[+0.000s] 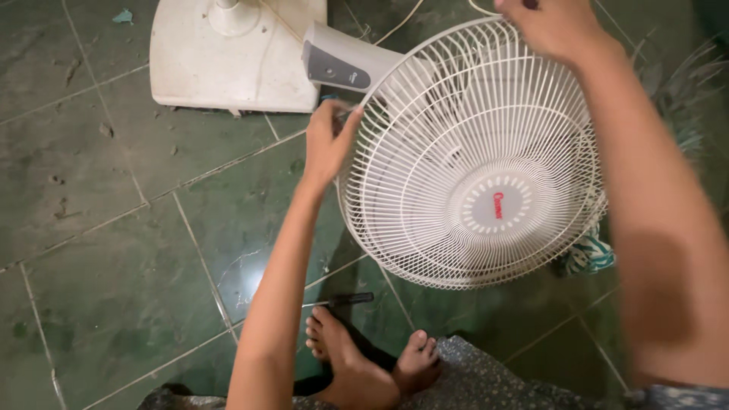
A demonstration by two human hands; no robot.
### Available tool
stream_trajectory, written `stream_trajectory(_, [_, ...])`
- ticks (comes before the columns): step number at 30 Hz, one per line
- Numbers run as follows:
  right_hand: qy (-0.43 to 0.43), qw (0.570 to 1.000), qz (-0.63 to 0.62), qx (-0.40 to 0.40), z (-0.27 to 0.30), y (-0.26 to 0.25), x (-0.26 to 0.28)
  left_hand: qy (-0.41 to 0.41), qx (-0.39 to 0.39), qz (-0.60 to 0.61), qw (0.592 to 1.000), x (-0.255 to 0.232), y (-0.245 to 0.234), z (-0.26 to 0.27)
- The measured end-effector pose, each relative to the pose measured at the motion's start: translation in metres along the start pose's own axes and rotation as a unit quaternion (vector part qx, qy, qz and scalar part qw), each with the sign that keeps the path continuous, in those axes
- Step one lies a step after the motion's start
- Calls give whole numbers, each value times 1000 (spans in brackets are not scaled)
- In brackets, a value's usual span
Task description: The person assembles a standing fan by attaching the front grille to the fan head using a screwdriver. They then move the assembled fan to the floor and pick up a second fan to begin working on it.
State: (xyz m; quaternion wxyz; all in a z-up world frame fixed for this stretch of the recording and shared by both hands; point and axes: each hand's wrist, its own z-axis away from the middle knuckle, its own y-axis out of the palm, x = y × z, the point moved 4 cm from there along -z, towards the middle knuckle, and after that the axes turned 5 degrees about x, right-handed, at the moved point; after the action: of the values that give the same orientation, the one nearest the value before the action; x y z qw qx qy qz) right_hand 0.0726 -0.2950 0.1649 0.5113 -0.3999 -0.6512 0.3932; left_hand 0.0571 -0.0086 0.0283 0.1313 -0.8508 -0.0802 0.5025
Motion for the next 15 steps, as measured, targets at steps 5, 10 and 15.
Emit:
stream_trajectory(5, [106, 993, -28, 53, -18, 12, -9, -117, 27, -16, 993, -7, 26, -42])
stream_trajectory(10, [147, 983, -15, 105, -21, 14, -10, -193, 32, 21, 981, 1, 37, -51])
stream_trajectory(15, [155, 983, -12, 95, -22, 16, -20, -187, 40, -7, 982, 2, 38, -55])
